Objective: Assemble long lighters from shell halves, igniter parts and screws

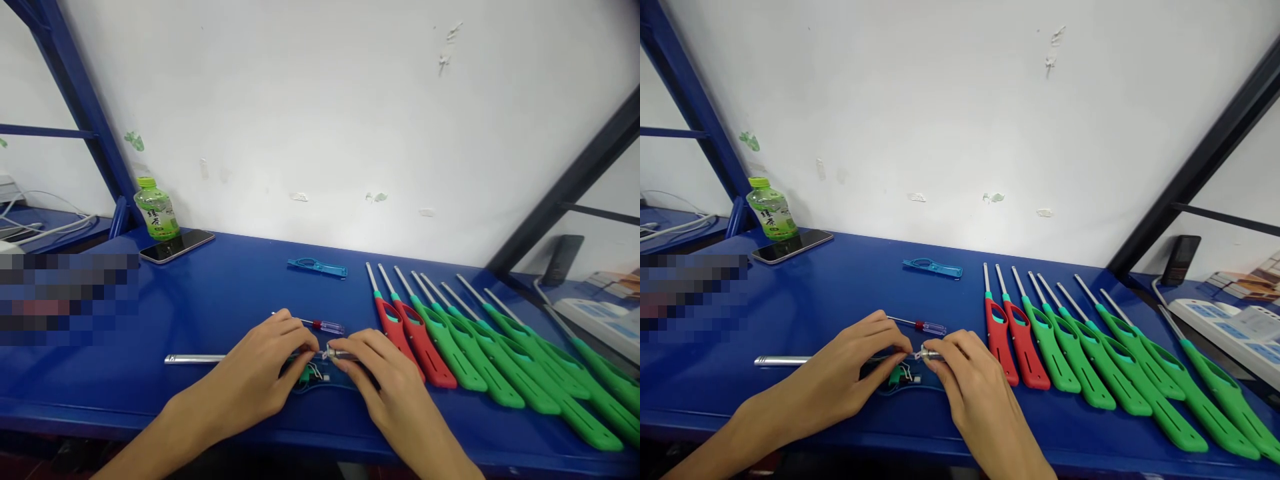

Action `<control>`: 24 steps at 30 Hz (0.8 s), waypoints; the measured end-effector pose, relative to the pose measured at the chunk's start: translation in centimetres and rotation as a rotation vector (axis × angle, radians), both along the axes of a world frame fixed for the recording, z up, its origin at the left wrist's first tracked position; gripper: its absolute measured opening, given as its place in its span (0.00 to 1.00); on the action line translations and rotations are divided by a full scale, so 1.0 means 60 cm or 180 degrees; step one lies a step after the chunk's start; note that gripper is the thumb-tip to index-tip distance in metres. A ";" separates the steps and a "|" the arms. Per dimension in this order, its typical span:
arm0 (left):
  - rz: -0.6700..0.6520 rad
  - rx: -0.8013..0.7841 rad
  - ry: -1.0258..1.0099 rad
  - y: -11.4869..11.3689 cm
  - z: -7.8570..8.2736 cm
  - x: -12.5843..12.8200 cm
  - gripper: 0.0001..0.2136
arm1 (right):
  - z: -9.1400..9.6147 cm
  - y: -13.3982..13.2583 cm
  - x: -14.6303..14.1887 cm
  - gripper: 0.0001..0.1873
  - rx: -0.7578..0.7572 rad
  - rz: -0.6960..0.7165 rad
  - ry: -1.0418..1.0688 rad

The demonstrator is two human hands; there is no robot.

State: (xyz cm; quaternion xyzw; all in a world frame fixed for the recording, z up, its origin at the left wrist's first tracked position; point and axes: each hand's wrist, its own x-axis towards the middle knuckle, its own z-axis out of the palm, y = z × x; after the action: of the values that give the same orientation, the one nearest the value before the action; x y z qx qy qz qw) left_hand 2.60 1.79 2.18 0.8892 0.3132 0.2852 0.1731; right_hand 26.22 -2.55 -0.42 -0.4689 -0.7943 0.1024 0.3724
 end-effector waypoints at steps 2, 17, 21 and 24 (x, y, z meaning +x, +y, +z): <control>-0.0004 0.0020 0.0020 -0.001 0.001 0.002 0.08 | -0.001 0.000 0.000 0.11 0.0041 0.0026 -0.0044; 0.0084 0.0069 0.0110 -0.002 -0.003 0.000 0.07 | 0.005 -0.005 -0.001 0.13 0.0195 -0.0012 -0.0052; 0.0071 0.0013 0.0119 -0.001 -0.004 -0.001 0.06 | 0.005 -0.004 0.000 0.13 0.0101 0.0035 -0.0098; 0.0060 0.0004 0.0115 -0.002 -0.003 0.000 0.07 | 0.005 -0.005 0.000 0.13 0.0063 0.0041 -0.0084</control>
State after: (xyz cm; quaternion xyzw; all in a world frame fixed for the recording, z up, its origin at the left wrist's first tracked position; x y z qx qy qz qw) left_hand 2.58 1.69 1.98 0.8913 0.3245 0.2710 0.1641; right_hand 26.22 -2.85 -0.15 -0.4614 -0.8032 0.0909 0.3658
